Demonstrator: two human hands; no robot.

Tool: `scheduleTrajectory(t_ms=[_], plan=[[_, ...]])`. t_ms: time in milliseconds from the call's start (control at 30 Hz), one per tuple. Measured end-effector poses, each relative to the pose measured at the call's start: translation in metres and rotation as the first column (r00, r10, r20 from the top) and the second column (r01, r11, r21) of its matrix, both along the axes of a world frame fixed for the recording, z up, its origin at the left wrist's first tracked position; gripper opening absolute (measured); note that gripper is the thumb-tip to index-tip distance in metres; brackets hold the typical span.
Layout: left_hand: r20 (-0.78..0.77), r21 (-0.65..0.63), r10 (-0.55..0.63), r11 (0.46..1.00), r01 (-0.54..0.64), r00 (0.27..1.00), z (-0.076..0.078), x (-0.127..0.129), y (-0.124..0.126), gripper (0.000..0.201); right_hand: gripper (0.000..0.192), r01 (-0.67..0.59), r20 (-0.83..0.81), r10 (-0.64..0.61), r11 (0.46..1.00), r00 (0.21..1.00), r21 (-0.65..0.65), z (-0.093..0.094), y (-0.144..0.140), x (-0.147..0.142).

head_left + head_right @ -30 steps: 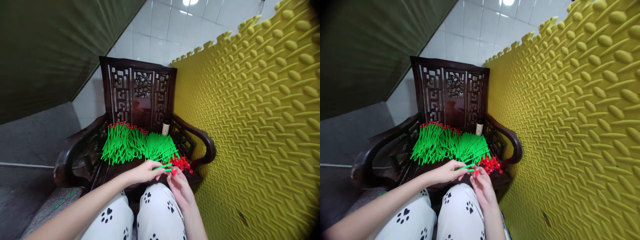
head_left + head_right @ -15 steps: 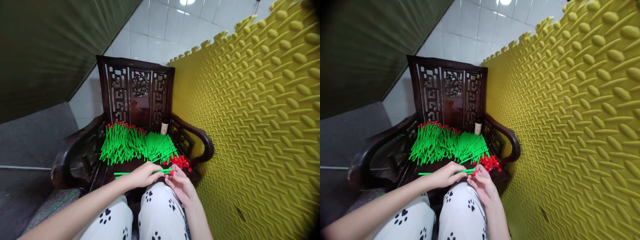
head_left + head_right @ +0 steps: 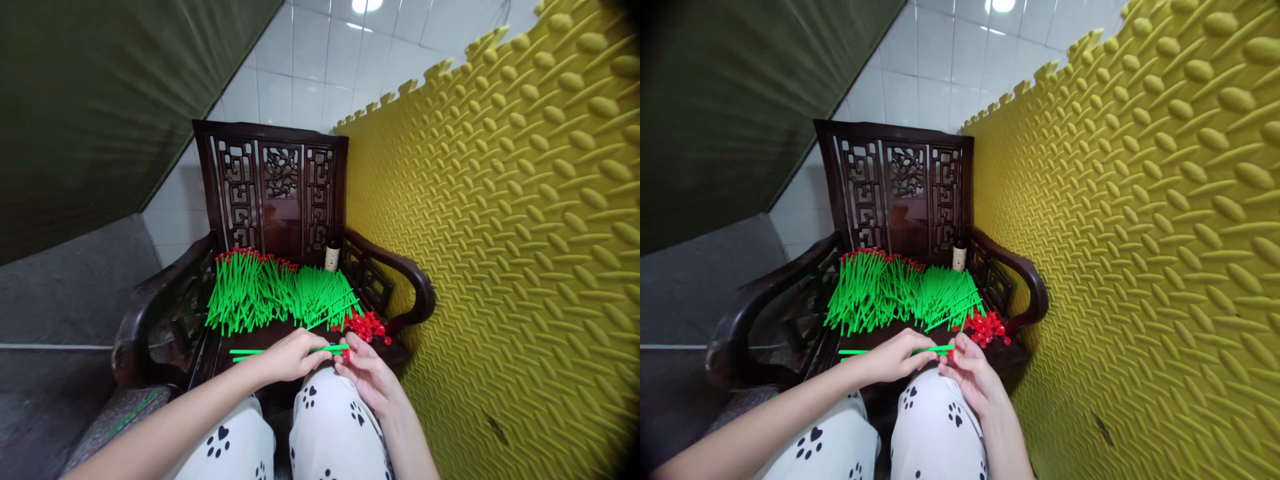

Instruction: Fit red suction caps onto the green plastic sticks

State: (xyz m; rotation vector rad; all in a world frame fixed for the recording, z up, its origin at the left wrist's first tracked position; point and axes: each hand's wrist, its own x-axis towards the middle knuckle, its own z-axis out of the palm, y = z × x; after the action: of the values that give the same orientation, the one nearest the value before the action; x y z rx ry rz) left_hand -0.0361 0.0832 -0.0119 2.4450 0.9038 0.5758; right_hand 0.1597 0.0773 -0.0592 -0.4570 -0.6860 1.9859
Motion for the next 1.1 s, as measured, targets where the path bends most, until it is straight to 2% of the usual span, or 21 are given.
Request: scheduleTrajectory(t_ms=[200, 433, 633, 767, 867, 967, 1100], plan=[[0.014, -0.035, -0.009, 0.999, 0.01, 1.0, -0.001, -0.002, 0.001, 0.03, 0.03, 0.019, 0.049, -0.02, 1.0, 0.999, 0.02, 0.001, -0.002, -0.004], [0.059, -0.088, -0.039, 0.995, 0.044, 0.998, 0.002, -0.002, -0.002, 0.029, 0.031, -0.038, -0.014, 0.038, 0.999, 0.999, 0.006, -0.008, -0.003, -0.001], [0.088, -0.102, -0.039, 0.994, 0.048, 0.995, 0.005, -0.002, -0.004, 0.027, 0.028, -0.012, 0.03, 0.011, 0.999, 0.999, 0.046, 0.0, -0.006, -0.002], [0.092, -0.139, -0.085, 0.985, 0.098, 0.992, 0.011, 0.005, -0.007, 0.03, 0.038, 0.061, -0.098, -0.055, 0.996, 0.994, 0.059, -0.004, -0.011, -0.003], [0.079, -0.175, -0.106, 0.977, 0.118, 0.991, 0.016, 0.009, -0.009, 0.032, 0.041, 0.131, -0.199, -0.141, 0.989, 0.97, -0.062, -0.011, -0.01, -0.002], [0.0, -0.156, -0.06, 0.986, 0.059, 0.998, 0.018, 0.002, -0.007, 0.031, 0.041, 0.167, -0.321, -0.238, 0.958, 0.917, -0.232, -0.013, -0.005, 0.011], [-0.086, -0.068, 0.052, 0.996, -0.058, 0.995, 0.016, -0.021, 0.0, 0.033, 0.047, 0.306, -0.476, -0.459, 0.879, 0.75, -0.366, -0.014, 0.002, 0.05]])
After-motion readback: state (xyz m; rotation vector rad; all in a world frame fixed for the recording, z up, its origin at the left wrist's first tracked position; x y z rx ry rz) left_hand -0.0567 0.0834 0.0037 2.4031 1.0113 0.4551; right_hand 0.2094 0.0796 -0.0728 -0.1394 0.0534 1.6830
